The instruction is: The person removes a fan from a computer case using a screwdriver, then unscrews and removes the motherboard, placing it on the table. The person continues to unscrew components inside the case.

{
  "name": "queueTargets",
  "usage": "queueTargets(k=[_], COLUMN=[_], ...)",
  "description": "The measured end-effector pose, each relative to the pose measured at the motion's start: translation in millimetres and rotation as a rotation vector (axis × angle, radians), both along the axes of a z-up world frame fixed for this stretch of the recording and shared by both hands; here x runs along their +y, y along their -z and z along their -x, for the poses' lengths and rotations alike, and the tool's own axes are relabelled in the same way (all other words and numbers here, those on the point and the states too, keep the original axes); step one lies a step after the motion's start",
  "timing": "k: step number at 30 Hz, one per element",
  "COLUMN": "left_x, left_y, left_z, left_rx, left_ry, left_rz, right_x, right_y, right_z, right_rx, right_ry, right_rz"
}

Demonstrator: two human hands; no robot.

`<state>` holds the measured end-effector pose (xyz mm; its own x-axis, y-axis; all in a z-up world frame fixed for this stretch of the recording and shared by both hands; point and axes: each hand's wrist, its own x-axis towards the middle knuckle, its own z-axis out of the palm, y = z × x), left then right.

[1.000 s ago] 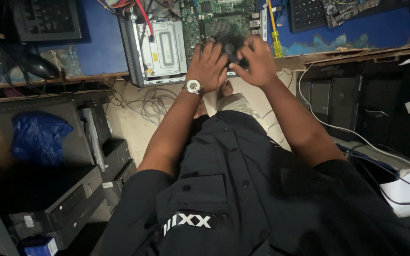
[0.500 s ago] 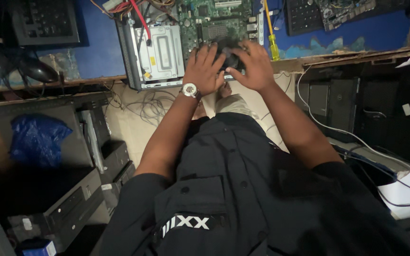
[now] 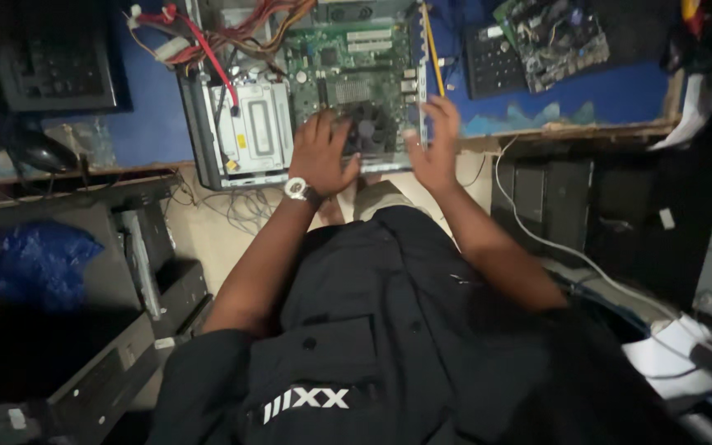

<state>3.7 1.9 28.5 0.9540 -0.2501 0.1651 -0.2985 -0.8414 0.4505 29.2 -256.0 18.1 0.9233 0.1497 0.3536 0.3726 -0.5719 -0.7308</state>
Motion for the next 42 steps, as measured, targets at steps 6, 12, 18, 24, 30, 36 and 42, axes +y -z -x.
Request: queueTargets(k=[6, 12, 18, 24, 30, 36, 42], left_x=[1, 0, -2, -4, -3, -16, -35], left_y=[-10, -24, -19, -16, -10, -14, -114], left_z=[-7, -11, -12, -12, -13, -16, -43], left_rx=[0.027, 0.056, 0.026, 0.072, -0.002, -0.06, 0.357], left_ry=[-0.016, -0.031, -0.088, -0.19, -0.234, -0.271, -0.096], left_rz=[0.052, 0.085, 0.177, 0.139, 0.247, 0.349, 0.865], right_x=[-60, -83, -83, -77, -79, -92, -80], right_y=[51, 62, 50, -5, -71, -140, -203], right_z=[-7, -19, -43, -56, -72, -88, -58], right_rx=[0.344, 0.347, 0.534, 0.744, 0.321, -0.053, -0.112], right_ry=[0.276, 0.146, 0.139, 0.177, 0.257, 0.151, 0.202], right_rz=[0.2, 0.295, 0.439, 0.218, 0.092, -0.204, 0.011])
